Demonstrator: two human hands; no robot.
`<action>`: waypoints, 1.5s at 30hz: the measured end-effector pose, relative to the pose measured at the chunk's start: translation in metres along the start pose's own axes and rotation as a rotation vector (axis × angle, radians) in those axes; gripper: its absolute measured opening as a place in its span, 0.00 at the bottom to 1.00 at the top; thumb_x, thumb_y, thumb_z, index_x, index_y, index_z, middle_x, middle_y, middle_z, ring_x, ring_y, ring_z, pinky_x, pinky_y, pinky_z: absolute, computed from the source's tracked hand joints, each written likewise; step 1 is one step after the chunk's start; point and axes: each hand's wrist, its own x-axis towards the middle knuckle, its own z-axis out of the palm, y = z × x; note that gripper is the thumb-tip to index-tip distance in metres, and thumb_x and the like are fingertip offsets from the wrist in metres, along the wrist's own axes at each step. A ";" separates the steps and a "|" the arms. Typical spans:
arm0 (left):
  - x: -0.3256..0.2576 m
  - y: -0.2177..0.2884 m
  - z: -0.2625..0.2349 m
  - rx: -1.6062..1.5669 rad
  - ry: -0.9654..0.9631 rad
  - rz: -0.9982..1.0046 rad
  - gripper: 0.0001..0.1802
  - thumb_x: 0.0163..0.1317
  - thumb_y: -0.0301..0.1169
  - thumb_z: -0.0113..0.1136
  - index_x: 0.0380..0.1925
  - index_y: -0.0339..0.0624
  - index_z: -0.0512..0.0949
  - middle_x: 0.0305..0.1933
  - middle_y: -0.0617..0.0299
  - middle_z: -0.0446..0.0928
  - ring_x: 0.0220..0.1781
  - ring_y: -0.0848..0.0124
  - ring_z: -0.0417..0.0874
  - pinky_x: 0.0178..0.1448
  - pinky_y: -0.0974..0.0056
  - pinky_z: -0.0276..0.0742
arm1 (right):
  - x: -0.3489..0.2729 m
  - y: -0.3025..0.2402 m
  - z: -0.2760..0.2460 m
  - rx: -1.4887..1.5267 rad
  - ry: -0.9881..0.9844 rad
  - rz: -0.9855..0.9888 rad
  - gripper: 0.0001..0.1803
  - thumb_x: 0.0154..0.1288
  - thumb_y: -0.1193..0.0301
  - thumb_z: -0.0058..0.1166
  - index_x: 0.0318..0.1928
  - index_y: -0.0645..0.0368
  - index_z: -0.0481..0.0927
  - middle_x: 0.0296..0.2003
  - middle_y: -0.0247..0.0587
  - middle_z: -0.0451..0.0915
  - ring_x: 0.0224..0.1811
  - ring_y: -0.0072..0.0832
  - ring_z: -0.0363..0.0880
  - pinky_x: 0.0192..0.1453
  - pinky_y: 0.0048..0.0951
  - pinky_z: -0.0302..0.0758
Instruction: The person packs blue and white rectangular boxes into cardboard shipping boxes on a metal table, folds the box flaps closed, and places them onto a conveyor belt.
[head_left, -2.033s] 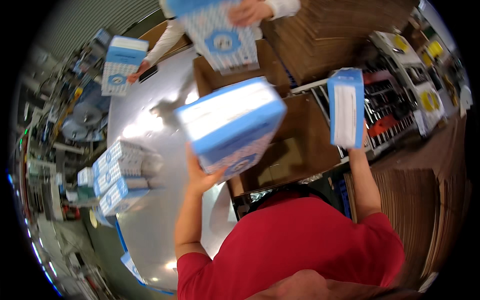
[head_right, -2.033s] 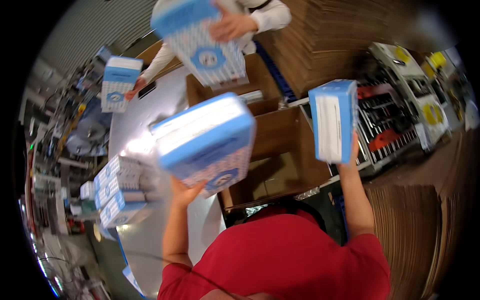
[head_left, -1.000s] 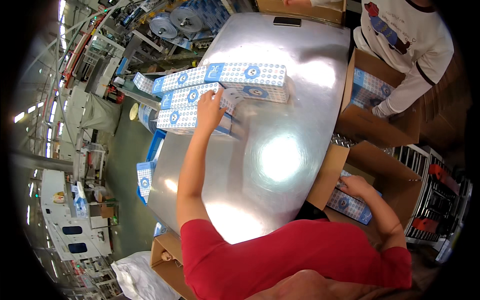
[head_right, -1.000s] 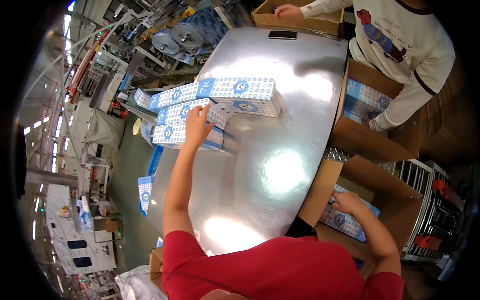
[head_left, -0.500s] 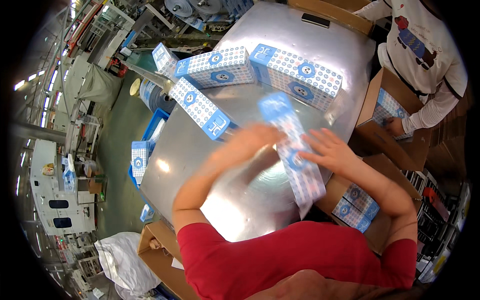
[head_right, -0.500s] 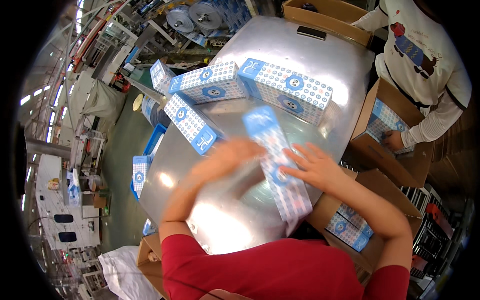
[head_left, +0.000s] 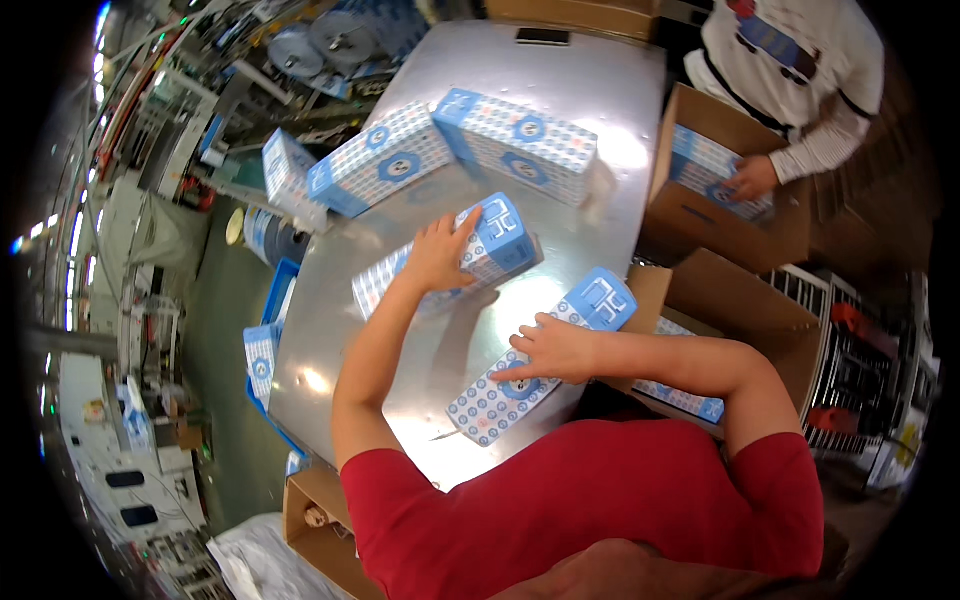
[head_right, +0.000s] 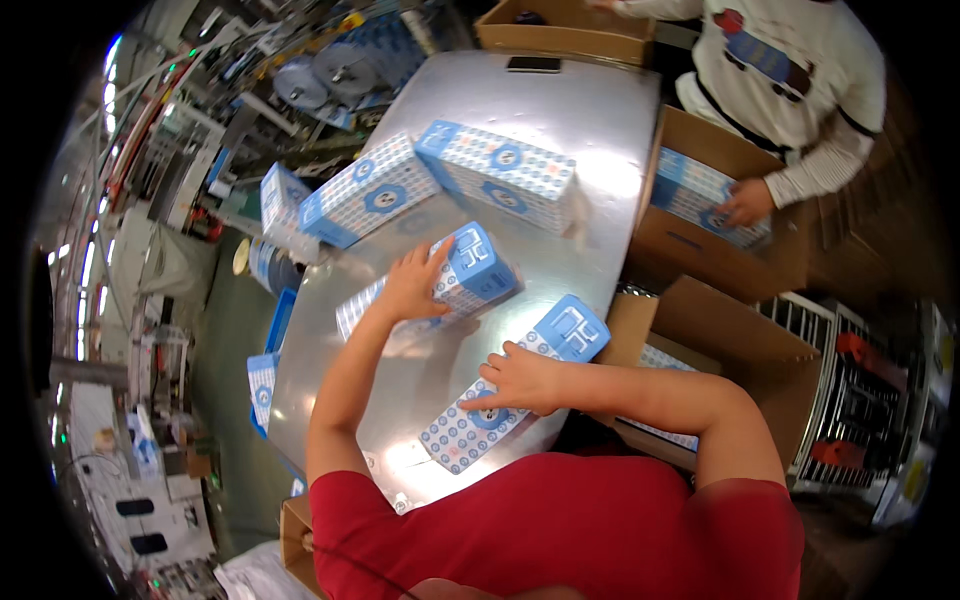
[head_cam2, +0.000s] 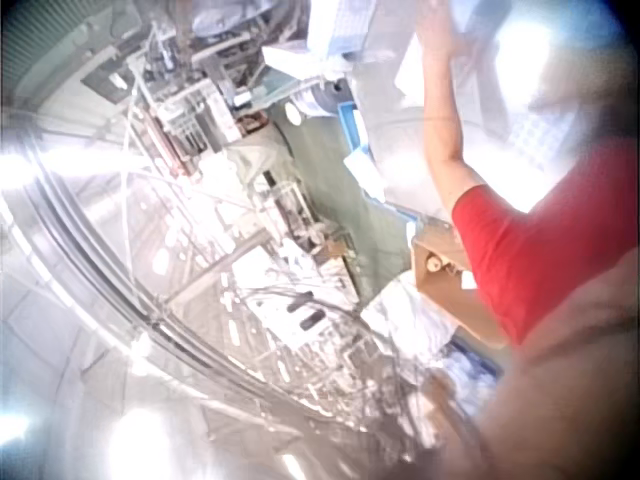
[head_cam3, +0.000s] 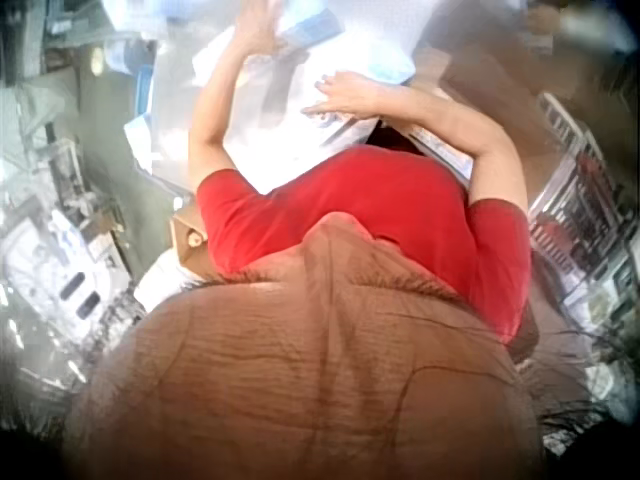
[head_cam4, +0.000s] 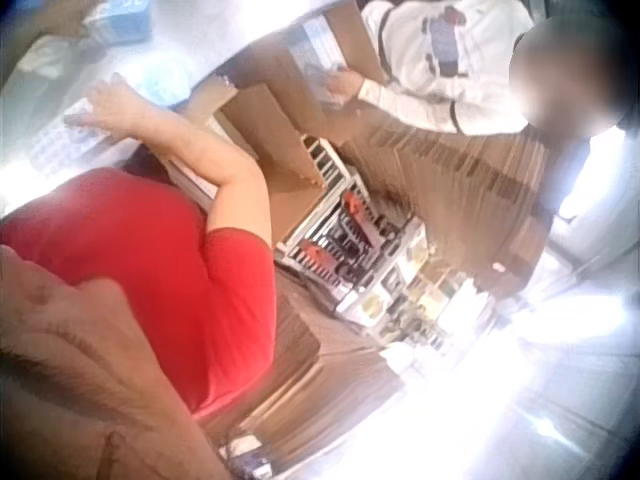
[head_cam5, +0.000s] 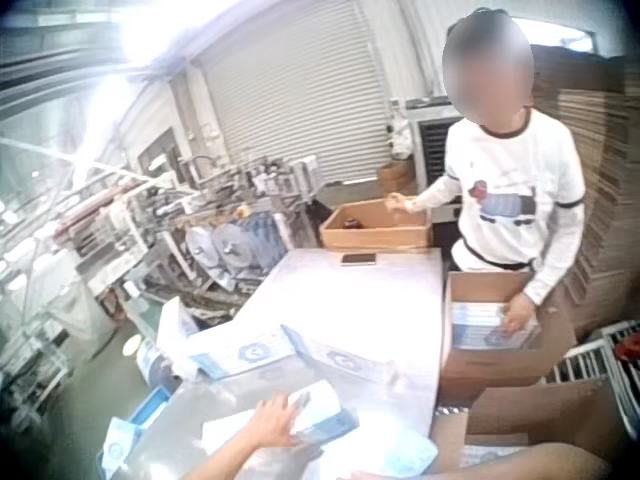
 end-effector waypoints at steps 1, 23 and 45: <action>-0.003 0.013 0.007 0.026 -0.011 -0.069 0.57 0.34 0.37 0.72 0.67 0.61 0.51 0.58 0.46 0.63 0.59 0.47 0.66 0.60 0.46 0.60 | -0.007 -0.005 -0.003 0.012 -0.002 -0.011 0.49 0.41 0.65 0.66 0.66 0.34 0.56 0.48 0.48 0.70 0.50 0.41 0.69 0.50 0.41 0.64; 0.025 0.399 0.127 -0.401 -0.590 1.060 0.44 0.49 0.47 0.62 0.66 0.49 0.56 0.56 0.40 0.67 0.55 0.49 0.71 0.55 0.54 0.69 | -0.400 -0.206 0.077 1.211 2.684 1.056 0.34 0.63 0.46 0.37 0.62 0.57 0.63 0.55 0.43 0.69 0.54 0.34 0.72 0.54 0.35 0.73; -0.137 0.190 0.156 -0.304 0.525 -0.474 0.23 0.55 0.35 0.57 0.50 0.39 0.71 0.52 0.46 0.72 0.59 0.48 0.67 0.64 0.48 0.59 | -0.215 0.023 0.244 0.100 -0.373 0.990 0.47 0.53 0.55 0.60 0.69 0.33 0.47 0.71 0.45 0.31 0.73 0.46 0.27 0.62 0.73 0.43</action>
